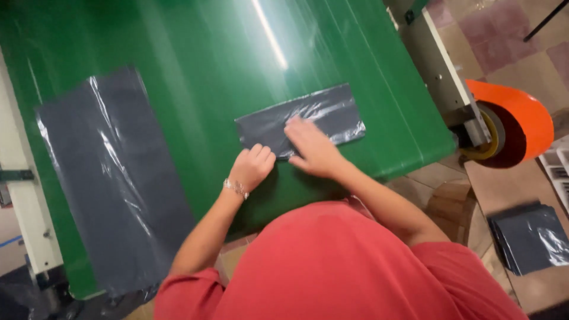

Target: Folding and stacking black plastic bags as they come off a conveyor belt.

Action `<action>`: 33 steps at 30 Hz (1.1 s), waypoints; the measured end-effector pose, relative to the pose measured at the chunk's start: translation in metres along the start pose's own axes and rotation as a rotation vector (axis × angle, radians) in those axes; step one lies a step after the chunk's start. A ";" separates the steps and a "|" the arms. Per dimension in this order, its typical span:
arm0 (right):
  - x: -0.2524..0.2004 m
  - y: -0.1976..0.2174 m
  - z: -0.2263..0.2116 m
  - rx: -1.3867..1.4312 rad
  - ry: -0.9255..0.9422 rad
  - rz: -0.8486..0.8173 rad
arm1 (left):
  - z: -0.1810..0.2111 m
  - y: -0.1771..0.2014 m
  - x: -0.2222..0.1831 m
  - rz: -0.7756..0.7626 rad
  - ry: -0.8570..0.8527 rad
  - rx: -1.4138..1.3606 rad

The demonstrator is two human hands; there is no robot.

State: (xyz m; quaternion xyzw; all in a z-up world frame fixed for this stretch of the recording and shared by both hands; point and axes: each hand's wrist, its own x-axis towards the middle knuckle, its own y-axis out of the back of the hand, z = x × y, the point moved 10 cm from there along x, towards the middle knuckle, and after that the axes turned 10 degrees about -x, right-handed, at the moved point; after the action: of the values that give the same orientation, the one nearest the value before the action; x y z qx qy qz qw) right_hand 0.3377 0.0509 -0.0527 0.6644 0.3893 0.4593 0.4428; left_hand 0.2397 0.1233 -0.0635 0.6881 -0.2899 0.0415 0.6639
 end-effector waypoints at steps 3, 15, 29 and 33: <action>-0.029 -0.037 -0.035 0.033 0.053 -0.012 | 0.008 -0.060 -0.005 -0.238 0.070 -0.438; -0.140 -0.047 0.051 1.416 -1.085 0.104 | -0.049 -0.170 0.010 -0.661 1.015 -2.012; -0.162 -0.033 0.076 1.759 -1.045 0.055 | -0.047 -0.073 0.079 -0.116 0.749 -0.367; -0.173 0.016 0.082 1.321 -1.019 0.119 | -0.031 -0.018 0.073 0.174 0.725 -0.142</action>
State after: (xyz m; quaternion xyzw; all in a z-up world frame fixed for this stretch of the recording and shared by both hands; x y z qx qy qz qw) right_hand 0.3706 -0.1328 -0.0989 0.9332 0.2946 -0.1973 0.0591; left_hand 0.3186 0.1267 -0.0442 0.5539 -0.0959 0.3183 0.7633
